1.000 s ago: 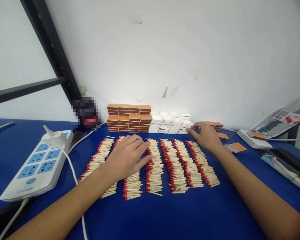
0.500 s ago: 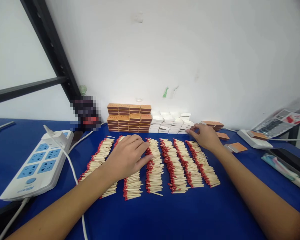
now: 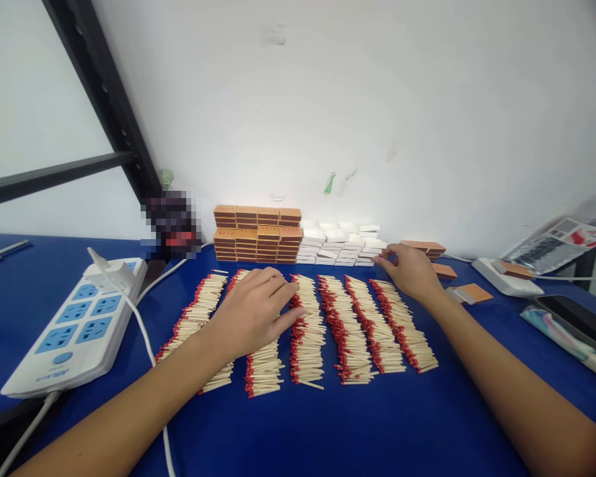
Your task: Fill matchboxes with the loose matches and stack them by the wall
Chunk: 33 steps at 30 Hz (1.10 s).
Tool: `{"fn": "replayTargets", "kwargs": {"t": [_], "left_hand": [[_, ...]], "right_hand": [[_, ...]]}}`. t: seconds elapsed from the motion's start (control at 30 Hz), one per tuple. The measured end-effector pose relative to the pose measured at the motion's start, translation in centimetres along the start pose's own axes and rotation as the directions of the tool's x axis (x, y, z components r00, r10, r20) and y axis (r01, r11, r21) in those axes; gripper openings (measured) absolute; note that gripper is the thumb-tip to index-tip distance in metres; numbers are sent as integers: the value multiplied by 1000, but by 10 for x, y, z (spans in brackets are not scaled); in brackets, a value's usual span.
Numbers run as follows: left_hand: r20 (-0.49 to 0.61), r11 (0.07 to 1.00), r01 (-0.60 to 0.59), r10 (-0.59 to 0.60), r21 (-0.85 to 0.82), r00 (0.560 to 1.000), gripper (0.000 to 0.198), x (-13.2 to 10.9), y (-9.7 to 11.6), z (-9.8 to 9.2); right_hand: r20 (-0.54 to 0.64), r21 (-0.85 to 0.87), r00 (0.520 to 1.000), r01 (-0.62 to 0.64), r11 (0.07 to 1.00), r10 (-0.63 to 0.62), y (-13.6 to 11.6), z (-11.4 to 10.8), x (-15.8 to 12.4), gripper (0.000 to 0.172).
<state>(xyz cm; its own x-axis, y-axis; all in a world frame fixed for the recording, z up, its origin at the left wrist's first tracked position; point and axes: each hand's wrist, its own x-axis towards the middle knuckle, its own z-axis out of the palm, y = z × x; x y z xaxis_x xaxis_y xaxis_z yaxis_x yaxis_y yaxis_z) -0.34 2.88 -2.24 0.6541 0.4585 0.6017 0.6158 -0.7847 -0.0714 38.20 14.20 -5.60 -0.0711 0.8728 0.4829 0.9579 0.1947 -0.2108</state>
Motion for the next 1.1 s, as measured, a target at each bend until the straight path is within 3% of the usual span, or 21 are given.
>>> {"fn": "replayTargets", "kwargs": {"t": [0.53, 0.77, 1.1], "left_hand": [[3, 1000, -1, 1, 4, 1000, 26, 1, 1, -1], [1, 1000, -5, 5, 1, 1000, 26, 1, 1, -1], [2, 1000, -10, 10, -6, 1000, 25, 0, 1, -1]], "right_hand": [[-40, 35, 999, -16, 999, 18, 3, -2, -1, 23], [-2, -25, 1000, 15, 1000, -15, 7, -2, -1, 33], [29, 64, 999, -22, 998, 20, 16, -16, 3, 46]]}}
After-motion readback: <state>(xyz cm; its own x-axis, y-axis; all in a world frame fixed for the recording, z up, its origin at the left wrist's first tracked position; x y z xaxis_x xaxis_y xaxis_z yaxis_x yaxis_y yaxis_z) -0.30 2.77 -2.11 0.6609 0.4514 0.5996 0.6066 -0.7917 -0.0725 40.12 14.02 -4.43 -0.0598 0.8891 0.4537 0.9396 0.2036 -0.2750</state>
